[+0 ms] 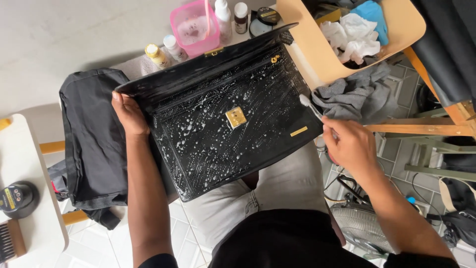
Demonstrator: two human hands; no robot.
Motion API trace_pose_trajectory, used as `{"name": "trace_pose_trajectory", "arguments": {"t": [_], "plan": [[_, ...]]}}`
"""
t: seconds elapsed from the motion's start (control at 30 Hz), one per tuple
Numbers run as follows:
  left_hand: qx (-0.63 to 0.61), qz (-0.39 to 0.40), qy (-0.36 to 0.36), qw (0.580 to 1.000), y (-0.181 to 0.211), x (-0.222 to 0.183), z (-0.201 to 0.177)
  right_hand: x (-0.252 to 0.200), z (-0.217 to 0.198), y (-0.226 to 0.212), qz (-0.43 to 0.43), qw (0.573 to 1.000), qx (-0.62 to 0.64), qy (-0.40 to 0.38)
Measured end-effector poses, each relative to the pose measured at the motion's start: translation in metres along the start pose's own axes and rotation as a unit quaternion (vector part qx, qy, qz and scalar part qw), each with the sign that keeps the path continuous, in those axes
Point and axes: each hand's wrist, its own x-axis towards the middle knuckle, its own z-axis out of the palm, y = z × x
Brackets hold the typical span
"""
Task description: A person uses a toothbrush to apply a cleaning or restoration liquid to the surface of a black leather briefcase.
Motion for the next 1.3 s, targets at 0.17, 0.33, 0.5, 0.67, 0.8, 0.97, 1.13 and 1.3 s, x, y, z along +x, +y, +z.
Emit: {"name": "trace_pose_trajectory", "arguments": {"t": [0.17,0.33,0.5,0.67,0.8,0.97,1.13,1.3], "plan": [[0.004,0.005,-0.004,1.000,-0.001,0.000,-0.002,-0.008,0.002,-0.021,-0.001,0.999,0.039,-0.024],[0.005,0.004,-0.006,1.000,-0.022,0.009,-0.027,0.004,0.004,-0.006,0.024,0.999,-0.031,-0.015],[-0.007,-0.011,-0.003,1.000,-0.002,0.000,-0.005,0.005,0.012,0.006,0.050,0.999,-0.010,-0.010],[-0.016,-0.014,0.001,1.000,-0.004,0.002,-0.010,-0.002,0.006,-0.007,0.056,0.998,-0.001,-0.026],[-0.005,-0.017,0.008,1.000,-0.019,0.005,-0.024,-0.008,-0.004,-0.004,0.069,0.997,0.018,-0.012],[-0.006,-0.013,0.005,1.000,-0.020,0.006,-0.026,-0.025,-0.010,-0.008,0.082,0.997,0.016,-0.005],[-0.013,-0.009,0.000,1.000,-0.004,0.001,-0.010,-0.017,-0.018,-0.026,0.079,0.994,0.066,-0.024],[-0.015,-0.019,0.006,1.000,-0.008,-0.002,-0.011,-0.026,-0.021,-0.042,0.055,0.997,0.059,-0.019]]}}
